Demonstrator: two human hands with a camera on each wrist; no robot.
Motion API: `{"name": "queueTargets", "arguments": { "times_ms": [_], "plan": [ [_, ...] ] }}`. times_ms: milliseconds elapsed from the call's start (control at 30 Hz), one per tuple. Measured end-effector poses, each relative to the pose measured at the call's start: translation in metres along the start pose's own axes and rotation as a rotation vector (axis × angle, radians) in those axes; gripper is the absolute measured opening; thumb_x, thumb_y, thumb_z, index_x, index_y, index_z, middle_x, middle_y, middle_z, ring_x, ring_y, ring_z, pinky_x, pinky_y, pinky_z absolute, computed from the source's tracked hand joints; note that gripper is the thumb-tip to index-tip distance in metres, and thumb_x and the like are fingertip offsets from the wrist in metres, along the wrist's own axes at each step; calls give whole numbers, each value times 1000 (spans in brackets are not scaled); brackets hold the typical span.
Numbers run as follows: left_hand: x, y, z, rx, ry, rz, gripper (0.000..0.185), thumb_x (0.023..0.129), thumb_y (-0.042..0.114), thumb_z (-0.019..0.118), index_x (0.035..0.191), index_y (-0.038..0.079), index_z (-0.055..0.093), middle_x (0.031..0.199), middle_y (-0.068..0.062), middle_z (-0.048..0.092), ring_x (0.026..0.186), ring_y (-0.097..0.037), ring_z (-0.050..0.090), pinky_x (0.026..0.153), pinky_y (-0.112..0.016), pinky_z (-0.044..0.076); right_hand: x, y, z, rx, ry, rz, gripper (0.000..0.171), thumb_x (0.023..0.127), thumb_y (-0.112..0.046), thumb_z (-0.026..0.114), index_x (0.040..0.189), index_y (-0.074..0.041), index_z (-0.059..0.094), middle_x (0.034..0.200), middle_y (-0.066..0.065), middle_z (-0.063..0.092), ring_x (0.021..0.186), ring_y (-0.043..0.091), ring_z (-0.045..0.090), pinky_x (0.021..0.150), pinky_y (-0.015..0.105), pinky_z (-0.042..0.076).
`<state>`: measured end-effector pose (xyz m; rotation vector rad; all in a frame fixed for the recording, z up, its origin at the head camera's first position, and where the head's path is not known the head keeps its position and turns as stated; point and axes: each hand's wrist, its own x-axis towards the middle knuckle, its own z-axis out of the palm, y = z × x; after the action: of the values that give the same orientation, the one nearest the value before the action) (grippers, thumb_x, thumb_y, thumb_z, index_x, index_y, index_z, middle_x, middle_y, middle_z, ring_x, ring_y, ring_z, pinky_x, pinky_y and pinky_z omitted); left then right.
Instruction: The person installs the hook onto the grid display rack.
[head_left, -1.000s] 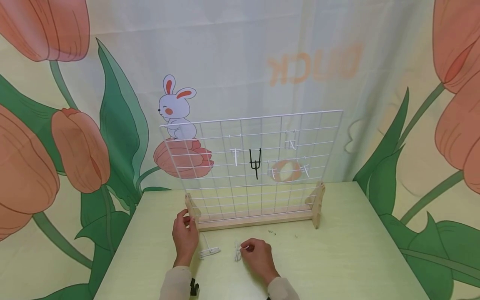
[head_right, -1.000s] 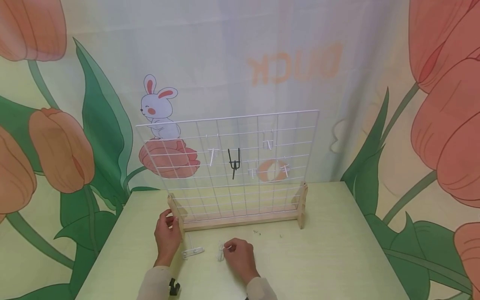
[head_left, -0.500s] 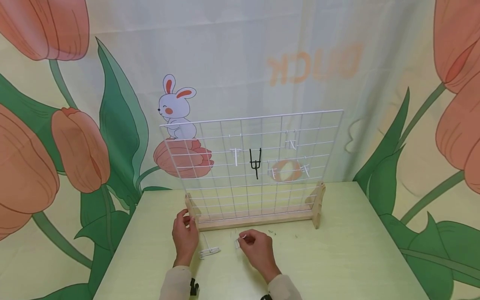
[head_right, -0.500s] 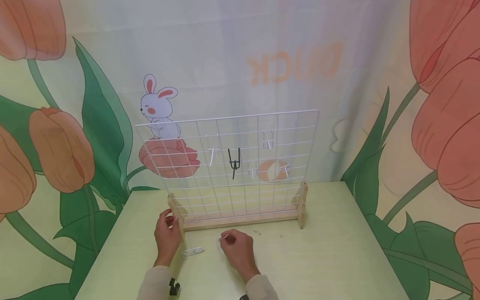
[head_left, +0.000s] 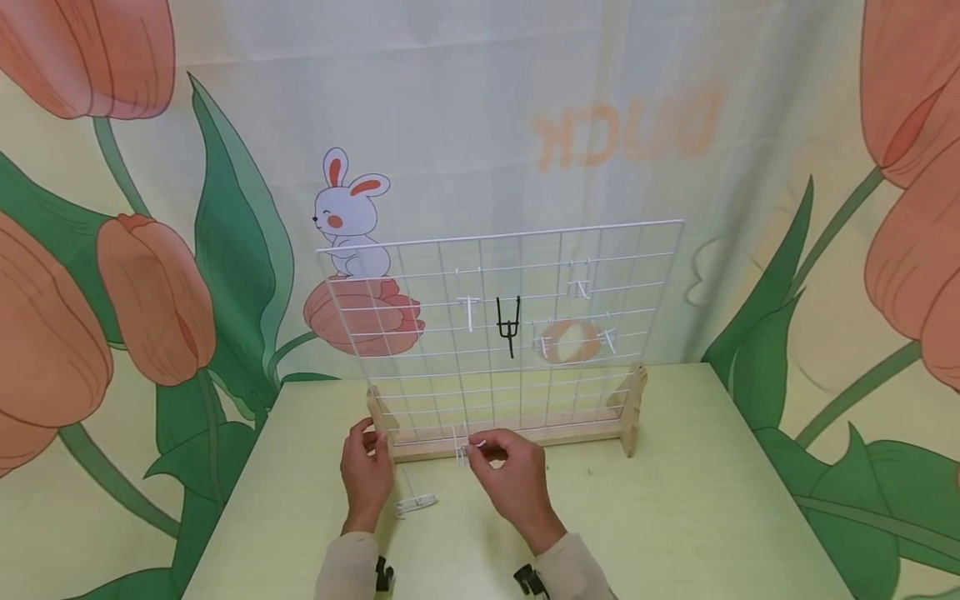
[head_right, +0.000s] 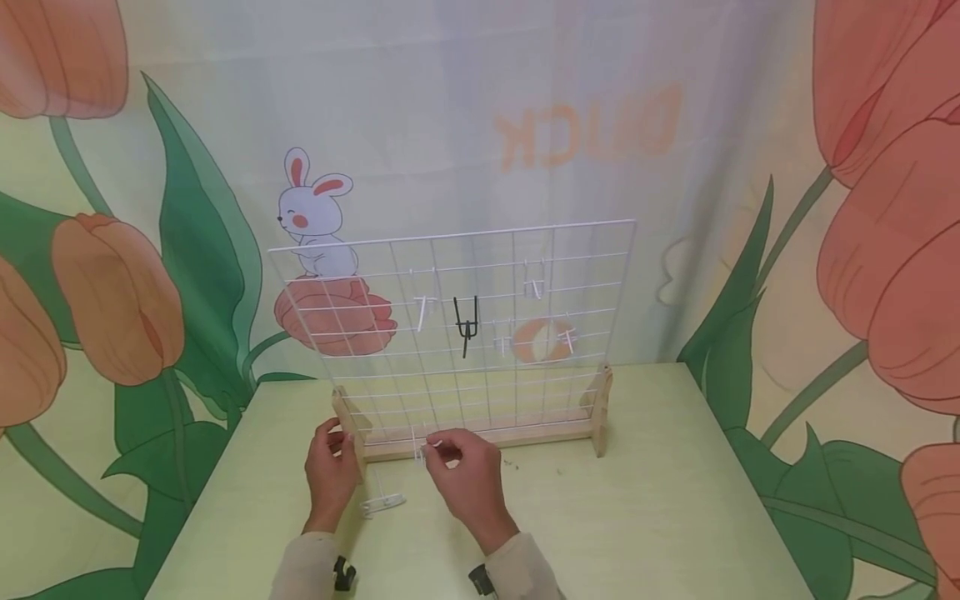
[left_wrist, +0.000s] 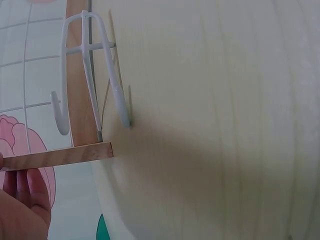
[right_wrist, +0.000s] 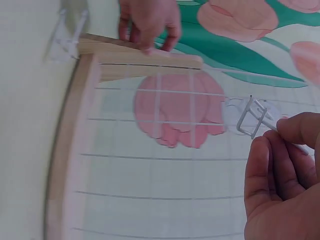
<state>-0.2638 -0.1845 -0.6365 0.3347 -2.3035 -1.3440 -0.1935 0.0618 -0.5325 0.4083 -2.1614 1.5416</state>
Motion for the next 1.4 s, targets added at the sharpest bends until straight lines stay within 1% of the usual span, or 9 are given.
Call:
{"name": "queueTargets", "arguments": {
  "times_ms": [133,267,400,533,667,767,1033,1233,1400],
  "plan": [
    [1,-1,-1,-9,0,0,36,109,14,59,144,8,54,122,-17,65,112,-32,68,94,-50,60,11,-17,-4,-5,13,-75,9,90,-8,84,98,-8,81,93,0,81,77,5,73,70,28,64],
    [1,0,-2,-18,6,-7,36,108,12,60,143,8,55,121,-17,66,113,-32,68,94,-51,61,21,-31,-6,-18,13,-150,10,90,-8,84,100,-8,81,95,0,80,78,7,73,72,27,64],
    [2,1,-3,-39,-8,-37,36,108,13,60,144,10,55,122,-15,66,116,-31,67,97,-51,60,32,-41,-8,-48,24,-222,9,93,-10,82,102,-8,81,95,0,79,80,9,73,72,29,64],
    [4,3,-6,-76,-22,-59,36,108,15,60,144,11,56,123,-14,66,119,-32,66,100,-52,60,44,-51,-10,-98,68,-290,9,93,-10,80,102,-7,81,95,2,79,79,12,73,74,30,65],
    [6,3,-6,-89,-11,-51,36,107,15,62,142,12,57,123,-13,67,119,-32,67,98,-52,60,55,-57,-9,-133,123,-353,10,93,-8,80,102,-5,81,95,4,79,79,15,74,74,31,65],
    [6,3,-6,-93,-7,-49,36,107,15,63,142,14,58,124,-13,68,120,-32,67,98,-52,60,61,-59,-7,-152,153,-382,10,93,-8,80,102,-5,81,95,4,79,79,16,75,73,31,65],
    [7,5,-8,-100,-10,-35,36,107,15,63,143,13,59,127,-16,69,122,-35,68,99,-55,59,74,-59,-2,-182,205,-429,10,92,-6,79,102,-2,80,95,7,79,78,17,76,73,30,65],
    [7,5,-8,-100,5,-15,36,106,14,63,142,13,60,126,-16,70,120,-37,69,99,-56,59,83,-58,3,-168,213,-457,10,93,-6,79,102,-1,80,96,9,79,79,19,76,73,30,65],
    [7,3,-6,-83,19,7,36,105,13,65,141,13,61,123,-15,71,117,-36,71,98,-56,60,91,-52,12,-199,230,-487,10,93,-5,79,102,-1,80,95,10,79,79,19,76,72,32,65]
  ]
}}
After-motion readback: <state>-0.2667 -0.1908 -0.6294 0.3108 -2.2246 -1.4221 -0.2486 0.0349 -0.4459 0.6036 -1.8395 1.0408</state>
